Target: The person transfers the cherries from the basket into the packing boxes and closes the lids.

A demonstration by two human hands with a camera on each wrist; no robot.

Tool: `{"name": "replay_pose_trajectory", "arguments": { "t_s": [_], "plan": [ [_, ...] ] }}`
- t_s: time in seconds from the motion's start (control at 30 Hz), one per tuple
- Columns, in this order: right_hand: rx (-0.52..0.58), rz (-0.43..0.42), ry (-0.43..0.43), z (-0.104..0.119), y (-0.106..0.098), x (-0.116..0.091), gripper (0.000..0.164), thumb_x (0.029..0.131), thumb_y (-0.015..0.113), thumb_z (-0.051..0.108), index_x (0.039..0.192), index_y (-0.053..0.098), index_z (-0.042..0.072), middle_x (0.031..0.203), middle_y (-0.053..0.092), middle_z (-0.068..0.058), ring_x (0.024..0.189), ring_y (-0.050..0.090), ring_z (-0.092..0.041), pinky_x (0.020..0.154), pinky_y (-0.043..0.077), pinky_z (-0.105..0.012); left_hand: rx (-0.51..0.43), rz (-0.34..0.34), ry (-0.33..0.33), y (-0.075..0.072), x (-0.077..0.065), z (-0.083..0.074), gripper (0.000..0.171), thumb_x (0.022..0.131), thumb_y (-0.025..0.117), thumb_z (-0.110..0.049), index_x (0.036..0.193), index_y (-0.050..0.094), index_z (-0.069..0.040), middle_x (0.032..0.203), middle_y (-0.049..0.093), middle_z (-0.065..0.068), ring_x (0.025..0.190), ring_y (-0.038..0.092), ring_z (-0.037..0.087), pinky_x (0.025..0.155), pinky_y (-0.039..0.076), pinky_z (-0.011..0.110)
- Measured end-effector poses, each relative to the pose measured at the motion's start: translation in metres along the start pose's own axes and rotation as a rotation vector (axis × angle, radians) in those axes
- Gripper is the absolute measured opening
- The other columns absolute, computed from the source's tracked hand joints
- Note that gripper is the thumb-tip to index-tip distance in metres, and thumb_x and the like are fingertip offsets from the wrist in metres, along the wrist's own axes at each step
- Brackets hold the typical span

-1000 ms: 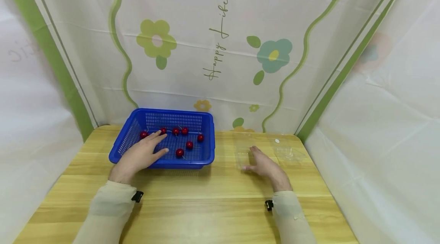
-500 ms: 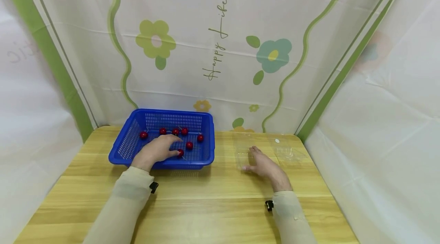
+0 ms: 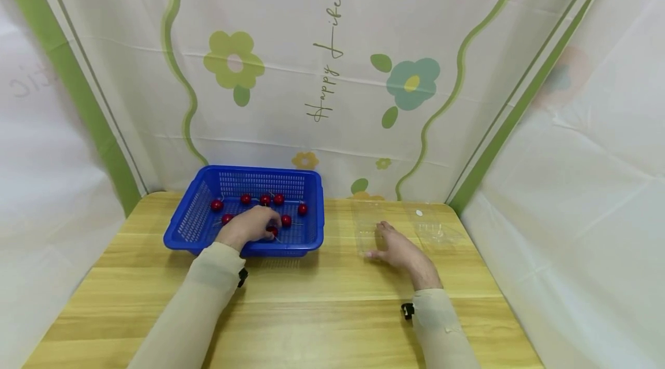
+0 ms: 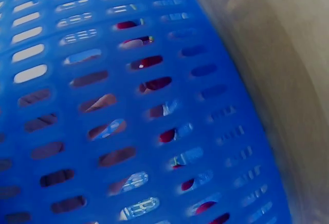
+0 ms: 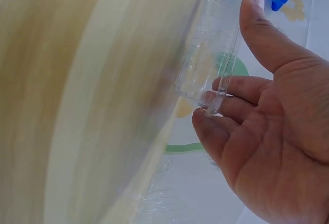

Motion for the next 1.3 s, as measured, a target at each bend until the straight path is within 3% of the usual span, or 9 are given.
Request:
{"name": "replay_pose_trajectory", "arguments": {
  "t_s": [0.13,0.3,0.5,0.77,0.97,1.13,1.3],
  "plan": [
    [0.004,-0.013,-0.004,-0.001,-0.002,0.0,0.098,0.107,0.089,0.037,0.178,0.038,-0.008,0.191,0.025,-0.034,0.178,0.029,-0.056,0.146,0.027,-0.071,-0.015,0.014,-0.012,0.002,0.003,0.001,0.017,0.107,0.086,-0.007,0.123,0.086,-0.012,0.126,0.085,0.009,0.113,0.076,0.027,0.114,0.067,0.058],
    [0.012,-0.015,0.004,0.002,-0.002,-0.002,0.099,0.105,0.091,0.038,0.177,0.041,-0.007,0.19,0.028,-0.032,0.176,0.033,-0.056,0.145,0.03,-0.071,-0.039,0.029,-0.052,0.005,0.003,0.003,0.016,0.108,0.085,-0.008,0.122,0.086,-0.015,0.124,0.084,0.007,0.11,0.073,0.025,0.112,0.067,0.057],
    [0.028,0.002,-0.009,0.016,0.003,-0.005,0.103,0.1,0.095,0.037,0.177,0.041,-0.006,0.189,0.033,-0.03,0.176,0.036,-0.053,0.146,0.029,-0.069,-0.037,0.012,-0.038,0.002,0.001,0.001,0.016,0.107,0.085,-0.007,0.121,0.086,-0.014,0.124,0.084,0.007,0.11,0.073,0.026,0.112,0.067,0.058],
    [0.026,0.037,-0.03,0.041,0.016,-0.009,0.097,0.102,0.095,0.034,0.176,0.046,-0.004,0.188,0.039,-0.026,0.175,0.04,-0.049,0.146,0.034,-0.065,-0.018,-0.055,0.014,-0.011,-0.006,-0.009,0.016,0.107,0.084,-0.004,0.123,0.085,-0.008,0.124,0.085,0.011,0.107,0.072,0.027,0.112,0.067,0.056],
    [0.007,0.034,-0.026,0.043,0.019,-0.008,0.095,0.102,0.095,0.033,0.175,0.047,-0.005,0.188,0.04,-0.025,0.175,0.042,-0.048,0.145,0.037,-0.063,-0.013,-0.12,0.032,-0.024,-0.013,-0.016,0.015,0.108,0.084,-0.005,0.123,0.085,-0.007,0.126,0.085,0.013,0.111,0.075,0.028,0.112,0.067,0.057],
    [0.007,0.035,-0.021,0.042,0.019,-0.008,0.097,0.102,0.095,0.035,0.176,0.045,-0.004,0.189,0.039,-0.025,0.174,0.042,-0.049,0.144,0.037,-0.065,-0.013,-0.19,0.081,-0.037,-0.019,-0.025,0.013,0.109,0.083,-0.005,0.122,0.084,-0.007,0.125,0.083,0.014,0.108,0.074,0.028,0.105,0.069,0.054],
    [0.011,0.038,-0.015,0.042,0.02,-0.009,0.099,0.102,0.095,0.035,0.178,0.044,-0.003,0.189,0.037,-0.025,0.175,0.041,-0.05,0.145,0.036,-0.065,-0.048,-0.248,0.085,-0.047,-0.024,-0.032,0.014,0.11,0.081,-0.003,0.123,0.082,-0.008,0.124,0.081,0.013,0.107,0.073,0.027,0.102,0.069,0.052]
  ]
}}
Point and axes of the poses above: each hand's wrist, its own x-axis towards the middle knuckle, its own y-axis out of the palm, z = x × y, the point moved 10 cm from there along x, towards the middle knuckle
